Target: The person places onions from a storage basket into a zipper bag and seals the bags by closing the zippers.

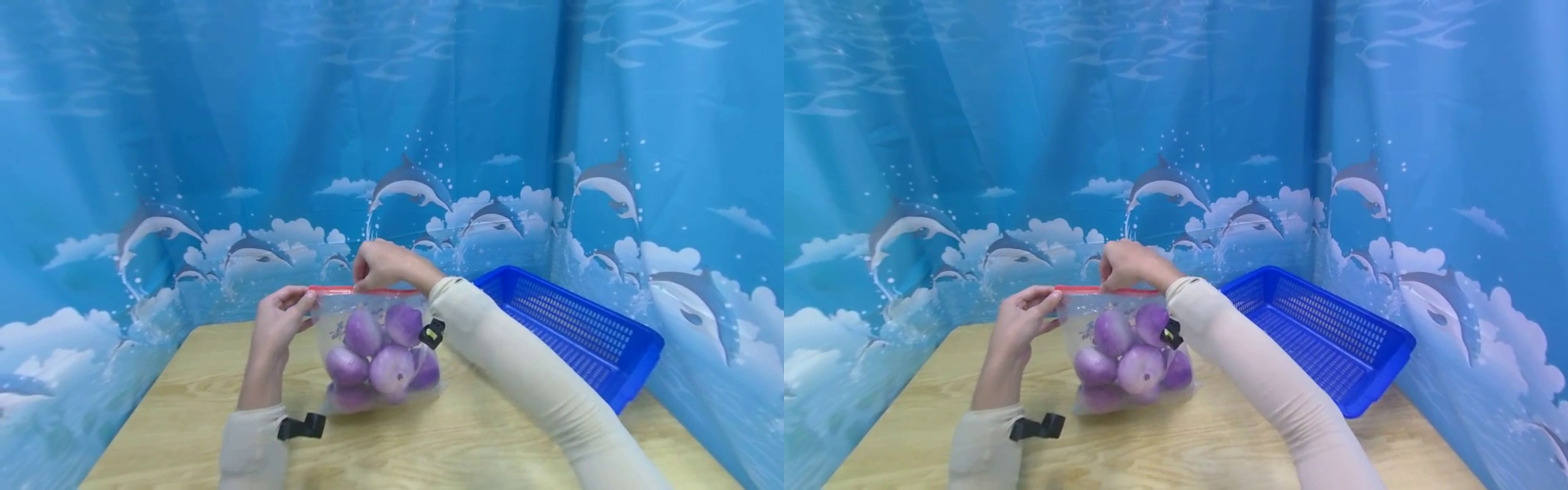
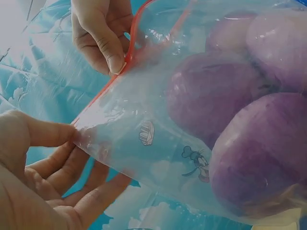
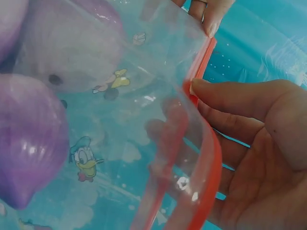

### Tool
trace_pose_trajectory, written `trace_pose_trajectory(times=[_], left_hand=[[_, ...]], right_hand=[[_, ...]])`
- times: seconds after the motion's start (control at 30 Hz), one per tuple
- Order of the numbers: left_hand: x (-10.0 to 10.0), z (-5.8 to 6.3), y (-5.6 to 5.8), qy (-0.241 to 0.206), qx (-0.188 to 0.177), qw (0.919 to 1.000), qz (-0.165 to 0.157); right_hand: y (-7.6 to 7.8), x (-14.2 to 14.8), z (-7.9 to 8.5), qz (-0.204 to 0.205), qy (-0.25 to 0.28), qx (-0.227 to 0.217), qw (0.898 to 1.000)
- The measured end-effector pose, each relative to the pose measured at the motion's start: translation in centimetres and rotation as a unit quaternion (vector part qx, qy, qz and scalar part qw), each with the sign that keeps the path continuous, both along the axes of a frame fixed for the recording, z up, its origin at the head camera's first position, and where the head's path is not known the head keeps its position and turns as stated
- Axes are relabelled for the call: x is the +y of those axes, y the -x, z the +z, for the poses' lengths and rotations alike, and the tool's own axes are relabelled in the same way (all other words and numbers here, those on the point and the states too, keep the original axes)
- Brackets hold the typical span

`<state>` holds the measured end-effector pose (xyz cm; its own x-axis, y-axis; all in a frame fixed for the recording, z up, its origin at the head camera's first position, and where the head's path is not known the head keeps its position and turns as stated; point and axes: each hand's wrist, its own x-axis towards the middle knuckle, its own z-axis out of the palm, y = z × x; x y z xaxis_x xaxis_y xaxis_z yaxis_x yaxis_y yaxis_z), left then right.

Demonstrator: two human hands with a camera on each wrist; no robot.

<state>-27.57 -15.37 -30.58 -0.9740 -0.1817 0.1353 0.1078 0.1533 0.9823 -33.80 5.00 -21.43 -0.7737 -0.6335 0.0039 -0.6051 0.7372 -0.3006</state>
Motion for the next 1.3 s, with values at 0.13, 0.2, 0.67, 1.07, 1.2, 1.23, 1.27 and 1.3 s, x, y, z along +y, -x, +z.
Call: trace_pose_trajectory(times=[0.13, 0.2, 0.67, 1.07, 1.2, 1.23, 1.27, 1.3], left_hand=[[-0.1, -0.1, 0.0, -0.005, -0.007, 0.9999, -0.012], [0.0, -0.1, 0.1, -0.012, -0.010, 0.9998, -0.012], [1.1, -0.7, 0.7, -0.023, 0.029, 0.9991, 0.021], [1.4, -0.7, 0.5, -0.035, 0.034, 0.9979, 0.042], [1.4, -0.8, 0.5, -0.043, 0.038, 0.9972, 0.048], [1.4, -0.8, 0.5, -0.047, 0.038, 0.9970, 0.049], [1.4, -0.8, 0.5, -0.050, 0.038, 0.9968, 0.051], [1.4, -0.8, 0.5, -0.051, 0.038, 0.9966, 0.052]], right_hand=[[-0.4, -0.1, -0.2, -0.003, 0.002, 0.005, 1.000], [-0.6, -0.2, -0.3, -0.005, 0.006, 0.009, 1.000], [-0.5, -0.1, -1.0, 0.008, 0.033, 0.001, 0.999], [-0.5, 0.4, -0.8, 0.011, 0.022, 0.000, 1.000], [-0.4, 0.7, -0.9, 0.009, 0.025, -0.008, 1.000], [-0.4, 0.8, -0.8, 0.008, 0.026, -0.010, 1.000], [-0.4, 0.9, -0.8, 0.008, 0.026, -0.012, 1.000], [-0.4, 1.1, -0.8, 0.007, 0.026, -0.012, 1.000]])
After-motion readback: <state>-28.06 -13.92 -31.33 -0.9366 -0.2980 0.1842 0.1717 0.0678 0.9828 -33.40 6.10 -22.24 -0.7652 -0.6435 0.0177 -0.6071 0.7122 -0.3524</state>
